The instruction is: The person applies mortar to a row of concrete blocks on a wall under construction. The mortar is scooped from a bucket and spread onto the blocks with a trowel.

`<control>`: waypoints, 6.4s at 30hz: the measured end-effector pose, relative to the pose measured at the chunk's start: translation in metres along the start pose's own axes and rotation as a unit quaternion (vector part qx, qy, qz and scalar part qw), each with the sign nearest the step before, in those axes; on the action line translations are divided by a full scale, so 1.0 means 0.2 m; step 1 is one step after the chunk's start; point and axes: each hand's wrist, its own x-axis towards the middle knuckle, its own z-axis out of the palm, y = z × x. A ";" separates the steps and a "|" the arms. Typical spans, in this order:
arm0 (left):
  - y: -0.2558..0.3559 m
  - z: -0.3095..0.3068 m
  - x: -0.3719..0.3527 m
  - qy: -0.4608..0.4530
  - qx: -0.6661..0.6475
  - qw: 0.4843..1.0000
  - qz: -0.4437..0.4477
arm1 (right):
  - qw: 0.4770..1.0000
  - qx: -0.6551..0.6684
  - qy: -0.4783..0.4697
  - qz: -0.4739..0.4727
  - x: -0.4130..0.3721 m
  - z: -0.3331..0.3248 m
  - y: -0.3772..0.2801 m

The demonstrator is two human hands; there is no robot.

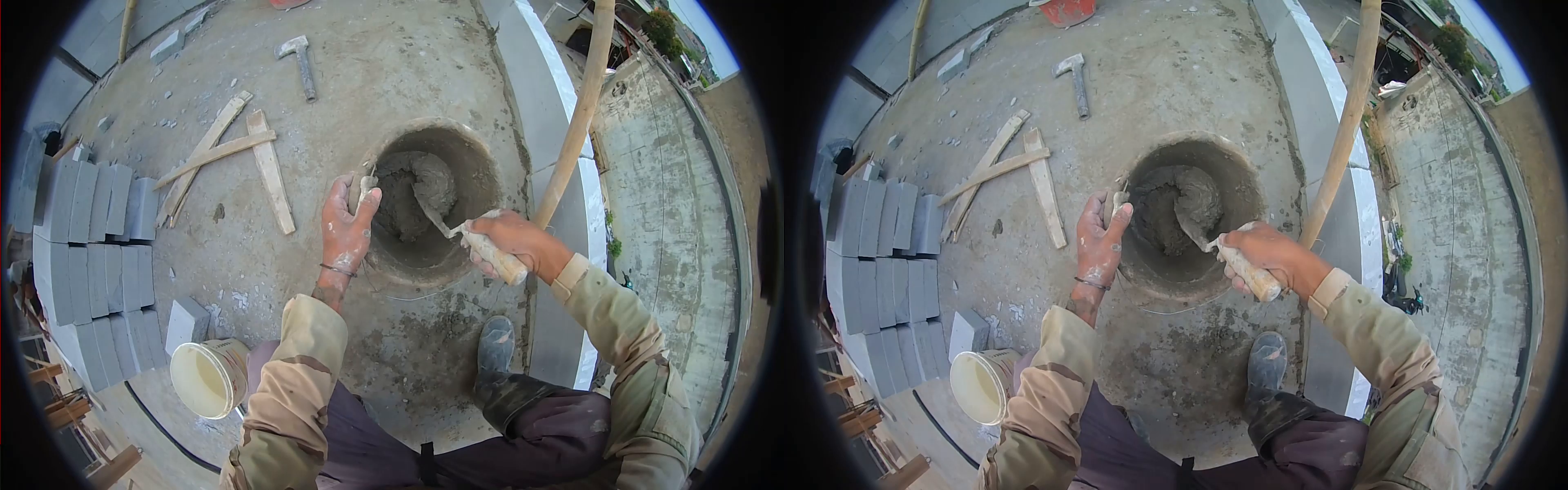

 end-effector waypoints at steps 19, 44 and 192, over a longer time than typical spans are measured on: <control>0.01 0.05 -0.05 0.023 -0.016 0.999 0.022 | 0.436 -0.826 0.188 -0.303 0.08 0.16 0.16; 0.00 0.10 -0.12 0.076 0.071 0.992 0.077 | 0.323 -0.758 0.455 -0.336 0.42 -0.13 -0.05; 0.05 0.11 -0.18 -0.002 -0.039 0.999 -0.014 | 0.837 -0.543 0.069 -0.002 -0.20 0.09 0.00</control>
